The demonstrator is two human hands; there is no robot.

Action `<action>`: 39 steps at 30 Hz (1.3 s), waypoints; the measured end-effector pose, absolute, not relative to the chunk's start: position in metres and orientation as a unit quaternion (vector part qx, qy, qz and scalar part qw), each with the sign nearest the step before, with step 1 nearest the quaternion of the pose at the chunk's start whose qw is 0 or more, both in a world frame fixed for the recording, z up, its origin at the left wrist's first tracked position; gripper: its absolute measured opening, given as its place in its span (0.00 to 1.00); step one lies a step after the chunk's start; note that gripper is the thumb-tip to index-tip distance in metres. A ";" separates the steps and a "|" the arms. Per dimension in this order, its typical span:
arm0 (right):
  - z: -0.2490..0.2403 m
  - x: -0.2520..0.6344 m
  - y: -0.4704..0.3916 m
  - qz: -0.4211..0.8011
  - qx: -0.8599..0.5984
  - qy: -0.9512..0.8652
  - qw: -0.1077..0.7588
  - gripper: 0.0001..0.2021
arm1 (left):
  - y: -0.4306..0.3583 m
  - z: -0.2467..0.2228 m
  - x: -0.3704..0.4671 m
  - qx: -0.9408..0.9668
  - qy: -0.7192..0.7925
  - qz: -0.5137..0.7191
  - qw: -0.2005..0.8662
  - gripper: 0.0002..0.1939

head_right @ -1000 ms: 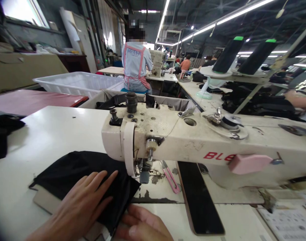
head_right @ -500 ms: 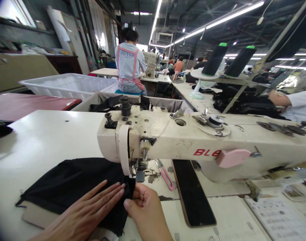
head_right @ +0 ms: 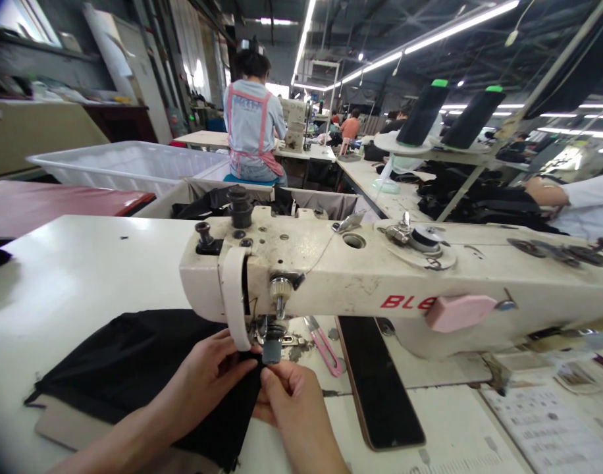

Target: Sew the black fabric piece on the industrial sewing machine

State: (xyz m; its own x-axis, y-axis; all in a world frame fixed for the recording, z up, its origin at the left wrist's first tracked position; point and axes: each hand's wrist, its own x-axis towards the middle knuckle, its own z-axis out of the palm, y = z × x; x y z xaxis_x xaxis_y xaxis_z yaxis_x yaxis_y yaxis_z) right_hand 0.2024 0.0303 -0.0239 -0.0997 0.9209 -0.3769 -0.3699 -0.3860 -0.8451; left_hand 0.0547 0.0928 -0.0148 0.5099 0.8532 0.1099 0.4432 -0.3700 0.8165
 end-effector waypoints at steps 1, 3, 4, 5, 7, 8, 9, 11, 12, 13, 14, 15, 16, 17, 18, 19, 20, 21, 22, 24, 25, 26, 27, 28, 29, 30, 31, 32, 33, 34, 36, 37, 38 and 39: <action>-0.026 0.202 0.031 0.677 -0.482 -0.294 0.472 0.20 | 0.093 -0.017 0.055 0.775 0.423 0.273 0.383 0.06; -0.028 0.203 0.033 0.669 -0.493 -0.297 0.471 0.19 | 0.092 -0.020 0.054 0.765 0.430 0.277 0.391 0.06; -0.028 0.203 0.033 0.664 -0.498 -0.298 0.471 0.19 | 0.092 -0.020 0.054 0.763 0.432 0.277 0.393 0.06; -0.028 0.203 0.034 0.659 -0.505 -0.299 0.471 0.18 | 0.092 -0.020 0.055 0.761 0.434 0.276 0.395 0.06; -0.027 0.204 0.035 0.649 -0.517 -0.300 0.471 0.16 | 0.092 -0.020 0.058 0.757 0.444 0.275 0.392 0.07; -0.026 0.205 0.035 0.644 -0.523 -0.300 0.471 0.16 | 0.092 -0.020 0.060 0.755 0.451 0.276 0.389 0.06; -0.025 0.205 0.035 0.642 -0.526 -0.299 0.471 0.16 | 0.092 -0.020 0.061 0.752 0.459 0.277 0.383 0.06; -0.023 0.206 0.034 0.642 -0.528 -0.298 0.469 0.17 | 0.091 -0.021 0.064 0.751 0.470 0.279 0.371 0.05; -0.023 0.206 0.034 0.643 -0.528 -0.297 0.469 0.17 | 0.090 -0.022 0.065 0.751 0.472 0.281 0.366 0.04; -0.023 0.206 0.034 0.643 -0.529 -0.297 0.468 0.17 | 0.089 -0.023 0.065 0.752 0.472 0.282 0.363 0.04; -0.023 0.205 0.033 0.641 -0.531 -0.297 0.469 0.17 | 0.089 -0.024 0.065 0.752 0.471 0.285 0.361 0.04; -0.023 0.205 0.033 0.638 -0.533 -0.298 0.469 0.17 | 0.088 -0.024 0.064 0.754 0.469 0.287 0.359 0.04; -0.024 0.204 0.033 0.635 -0.535 -0.300 0.469 0.17 | 0.087 -0.024 0.063 0.757 0.468 0.285 0.356 0.05; -0.025 0.204 0.032 0.633 -0.537 -0.302 0.470 0.16 | 0.088 -0.023 0.062 0.763 0.465 0.278 0.352 0.06; -0.026 0.203 0.032 0.632 -0.536 -0.305 0.469 0.16 | 0.089 -0.021 0.060 0.771 0.460 0.266 0.351 0.07; -0.027 0.203 0.032 0.631 -0.534 -0.309 0.470 0.17 | 0.091 -0.019 0.059 0.780 0.452 0.252 0.351 0.08; -0.028 0.202 0.032 0.631 -0.533 -0.312 0.470 0.17 | 0.094 -0.016 0.057 0.790 0.441 0.236 0.355 0.07; -0.029 0.202 0.033 0.629 -0.532 -0.317 0.470 0.17 | 0.098 -0.013 0.055 0.797 0.429 0.222 0.362 0.07; -0.031 0.202 0.034 0.627 -0.532 -0.321 0.470 0.17 | 0.102 -0.011 0.053 0.803 0.417 0.210 0.370 0.07; -0.033 0.202 0.035 0.619 -0.537 -0.329 0.469 0.17 | 0.110 -0.007 0.050 0.810 0.399 0.193 0.383 0.06; -0.034 0.202 0.035 0.614 -0.541 -0.332 0.468 0.16 | 0.113 -0.006 0.049 0.813 0.394 0.187 0.387 0.06; -0.034 0.202 0.035 0.608 -0.547 -0.336 0.467 0.16 | 0.116 -0.005 0.049 0.815 0.392 0.182 0.387 0.05; -0.034 0.201 0.035 0.600 -0.555 -0.340 0.465 0.16 | 0.117 -0.006 0.048 0.816 0.394 0.180 0.384 0.05; -0.034 0.199 0.033 0.591 -0.563 -0.342 0.464 0.16 | 0.117 -0.007 0.048 0.816 0.399 0.179 0.378 0.04; -0.034 0.197 0.031 0.576 -0.576 -0.352 0.460 0.17 | 0.117 -0.009 0.047 0.815 0.408 0.181 0.370 0.03; -0.034 0.194 0.027 0.552 -0.594 -0.372 0.452 0.20 | 0.116 -0.011 0.047 0.812 0.421 0.186 0.359 0.03; -0.034 0.190 0.023 0.519 -0.611 -0.405 0.439 0.23 | 0.115 -0.013 0.047 0.808 0.435 0.191 0.348 0.04; -0.034 0.187 0.019 0.480 -0.626 -0.447 0.422 0.24 | 0.114 -0.015 0.047 0.802 0.451 0.196 0.338 0.05; -0.034 0.185 0.016 0.437 -0.637 -0.493 0.399 0.24 | 0.113 -0.017 0.048 0.795 0.466 0.200 0.332 0.05; -0.033 0.184 0.013 0.393 -0.644 -0.540 0.372 0.24 | 0.113 -0.019 0.049 0.788 0.479 0.203 0.329 0.05; -0.032 0.184 0.010 0.309 -0.649 -0.619 0.316 0.23 | 0.115 -0.020 0.051 0.776 0.497 0.204 0.331 0.05; -0.031 0.186 0.010 0.264 -0.647 -0.655 0.288 0.23 | 0.116 -0.020 0.052 0.771 0.503 0.203 0.334 0.05; -0.030 0.188 0.011 0.215 -0.641 -0.689 0.262 0.23 | 0.118 -0.019 0.053 0.768 0.507 0.201 0.335 0.05; -0.030 0.191 0.012 0.169 -0.627 -0.721 0.242 0.23 | 0.119 -0.018 0.054 0.766 0.510 0.200 0.337 0.06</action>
State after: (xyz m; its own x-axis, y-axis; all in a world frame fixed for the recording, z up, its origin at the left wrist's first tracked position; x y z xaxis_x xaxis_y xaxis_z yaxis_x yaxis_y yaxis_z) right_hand 0.1913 0.0121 -0.0299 -0.0968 0.9857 0.1378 0.8224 0.1572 -0.5467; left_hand 0.0542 0.1191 -0.0176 0.4007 0.9154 -0.0376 0.6457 -0.2531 0.7204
